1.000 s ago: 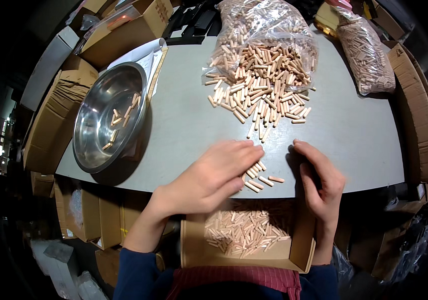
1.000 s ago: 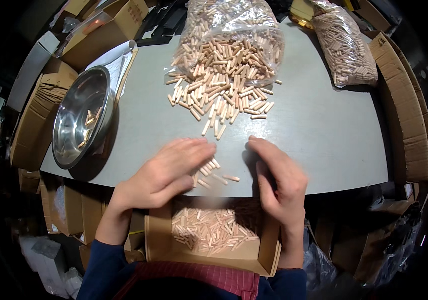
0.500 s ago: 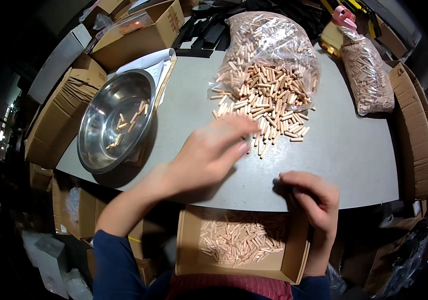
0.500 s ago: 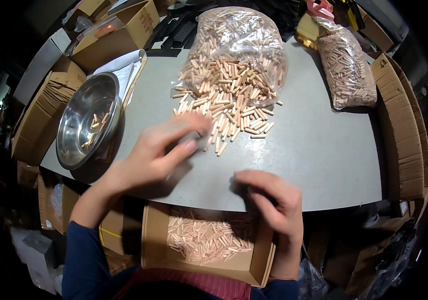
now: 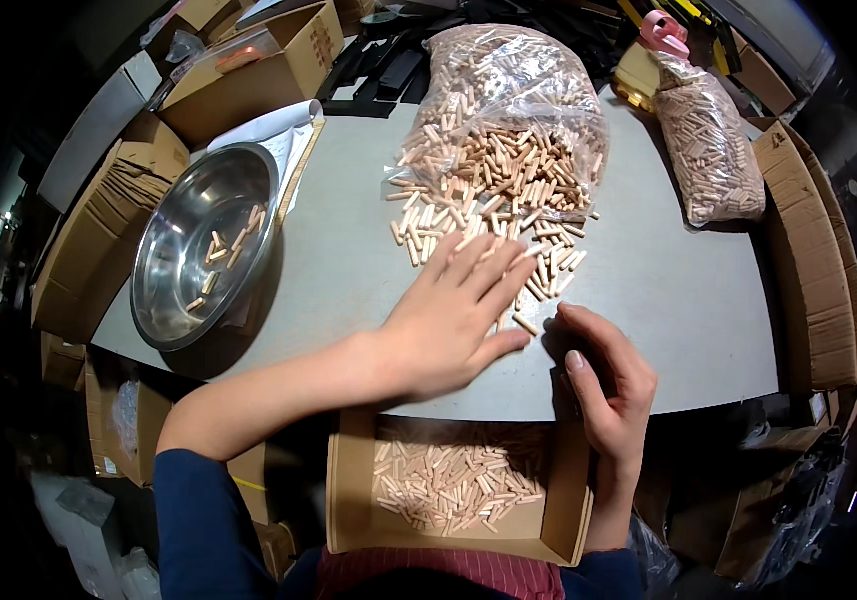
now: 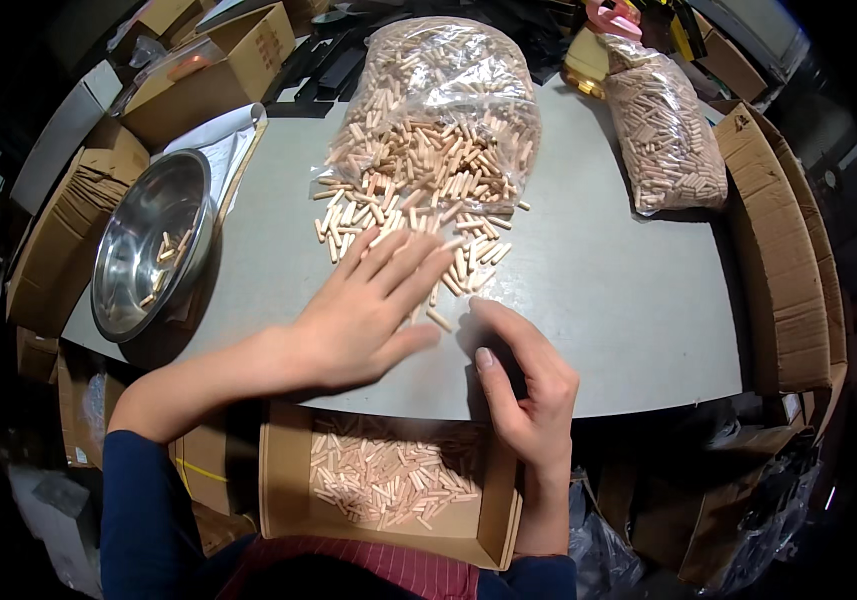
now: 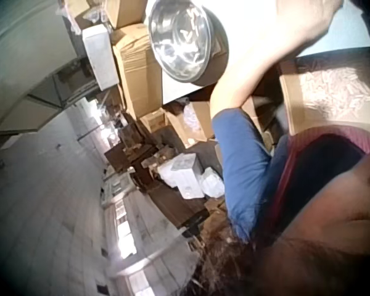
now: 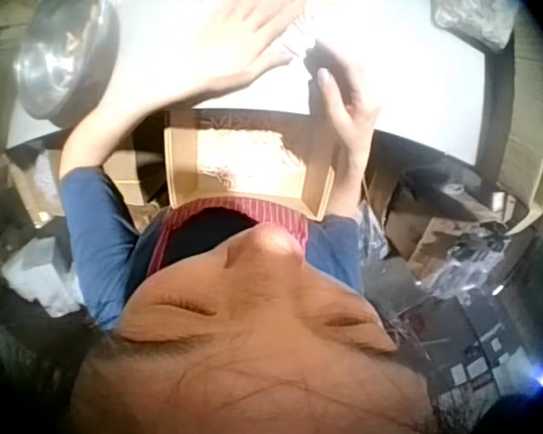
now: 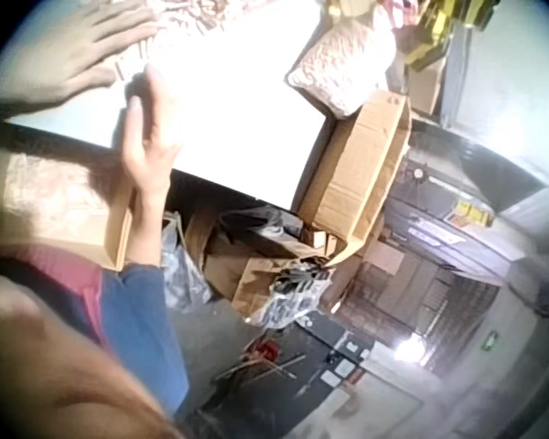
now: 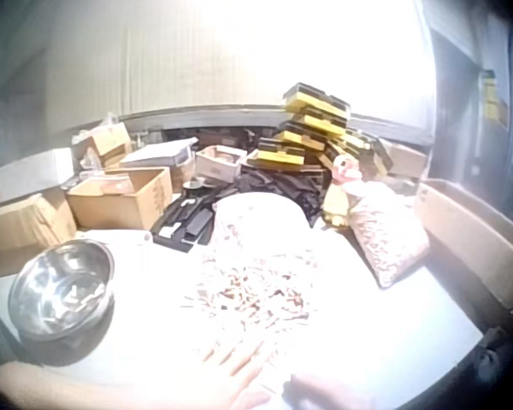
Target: The person sorts small wooden pegs from a plastic bag into a cardboard box. They pour the pegs onto a table, spread them out, and then transfer them into the box by hand.
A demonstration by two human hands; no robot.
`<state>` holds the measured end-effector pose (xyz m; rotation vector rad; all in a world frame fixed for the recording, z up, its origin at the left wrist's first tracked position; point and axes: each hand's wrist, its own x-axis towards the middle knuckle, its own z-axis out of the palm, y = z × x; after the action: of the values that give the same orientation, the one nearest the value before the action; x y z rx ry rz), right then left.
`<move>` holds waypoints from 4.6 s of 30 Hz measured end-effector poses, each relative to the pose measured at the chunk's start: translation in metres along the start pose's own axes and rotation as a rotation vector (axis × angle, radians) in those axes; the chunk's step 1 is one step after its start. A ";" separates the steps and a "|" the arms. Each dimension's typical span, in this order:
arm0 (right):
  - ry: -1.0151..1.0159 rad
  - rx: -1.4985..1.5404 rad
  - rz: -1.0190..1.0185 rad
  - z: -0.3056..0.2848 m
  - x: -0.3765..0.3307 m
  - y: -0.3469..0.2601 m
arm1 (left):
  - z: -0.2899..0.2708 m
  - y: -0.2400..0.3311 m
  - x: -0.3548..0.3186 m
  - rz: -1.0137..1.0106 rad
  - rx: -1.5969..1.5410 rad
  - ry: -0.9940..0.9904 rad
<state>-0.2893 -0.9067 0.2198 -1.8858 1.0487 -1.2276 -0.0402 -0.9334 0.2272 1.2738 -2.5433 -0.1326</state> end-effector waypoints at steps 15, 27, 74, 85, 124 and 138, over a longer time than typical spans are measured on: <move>-0.053 -0.258 -0.035 0.004 0.002 -0.007 | -0.031 0.006 -0.082 -0.212 0.072 -0.124; -0.398 -0.379 -0.191 0.007 0.015 -0.012 | -0.030 -0.007 -0.073 -0.138 -0.033 -0.107; -0.198 -0.457 -0.163 0.009 0.005 -0.012 | -0.044 -0.014 -0.100 -0.490 -0.871 0.242; -0.248 -0.395 -0.266 0.009 0.011 -0.009 | -0.023 -0.007 -0.049 -0.228 -0.303 0.407; 0.012 -0.121 -0.099 0.000 0.002 -0.006 | -0.046 -0.008 -0.027 -0.567 -1.377 0.264; 0.002 -0.141 -0.102 0.001 0.003 -0.008 | -0.050 -0.009 -0.032 -0.534 -1.560 0.256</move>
<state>-0.2859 -0.9051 0.2271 -2.0686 1.0771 -1.2412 -0.0003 -0.9110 0.2665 0.9955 -1.0662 -1.5206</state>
